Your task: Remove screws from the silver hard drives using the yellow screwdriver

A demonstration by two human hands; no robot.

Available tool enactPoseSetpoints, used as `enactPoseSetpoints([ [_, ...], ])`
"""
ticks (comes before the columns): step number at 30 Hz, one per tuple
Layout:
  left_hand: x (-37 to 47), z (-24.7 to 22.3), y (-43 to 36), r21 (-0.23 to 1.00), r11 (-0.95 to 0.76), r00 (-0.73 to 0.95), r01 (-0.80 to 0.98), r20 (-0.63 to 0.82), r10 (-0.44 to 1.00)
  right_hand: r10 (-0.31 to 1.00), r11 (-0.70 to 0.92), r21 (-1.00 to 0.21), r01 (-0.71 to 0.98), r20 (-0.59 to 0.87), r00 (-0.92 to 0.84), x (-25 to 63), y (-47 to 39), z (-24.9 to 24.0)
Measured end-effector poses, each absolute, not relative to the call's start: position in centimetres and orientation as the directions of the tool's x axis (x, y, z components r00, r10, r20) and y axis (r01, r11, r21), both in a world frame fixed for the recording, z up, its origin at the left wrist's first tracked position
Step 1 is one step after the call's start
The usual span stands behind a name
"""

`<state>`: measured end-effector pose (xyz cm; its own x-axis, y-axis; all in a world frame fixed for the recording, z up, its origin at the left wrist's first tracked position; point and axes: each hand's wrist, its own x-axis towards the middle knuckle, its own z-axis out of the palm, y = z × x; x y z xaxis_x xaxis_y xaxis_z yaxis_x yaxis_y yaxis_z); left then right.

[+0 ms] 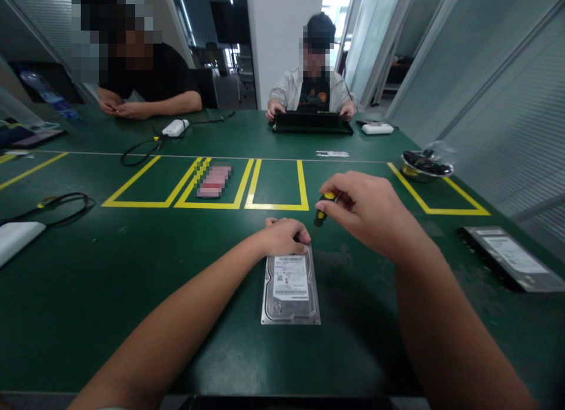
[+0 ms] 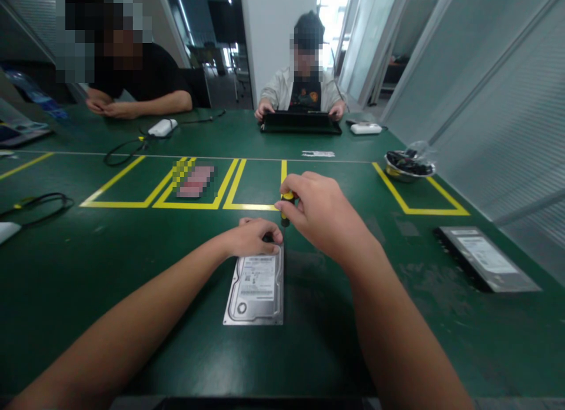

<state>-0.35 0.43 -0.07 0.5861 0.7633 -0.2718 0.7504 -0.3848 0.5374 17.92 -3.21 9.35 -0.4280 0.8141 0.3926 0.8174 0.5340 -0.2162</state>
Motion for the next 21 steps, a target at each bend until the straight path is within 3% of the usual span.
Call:
enactPoseSetpoints([
  [9,-0.3,0.0,0.4,0.525,-0.383,0.58,0.76,-0.281,0.765,0.818,0.518,-0.204,0.831,0.401,-0.412,17.7,-3.2,9.4],
  [17,-0.3,-0.1,0.4,0.533,-0.379,0.577,0.757,-0.272,0.77,0.826,0.357,-0.012,0.934,0.472,-0.31,17.1,-3.0,8.5],
  [21,-0.3,-0.2,0.5,0.541,-0.378,0.579,0.751,-0.266,0.77,0.839,0.322,0.012,0.947,0.46,-0.291,16.7,-3.2,8.5],
])
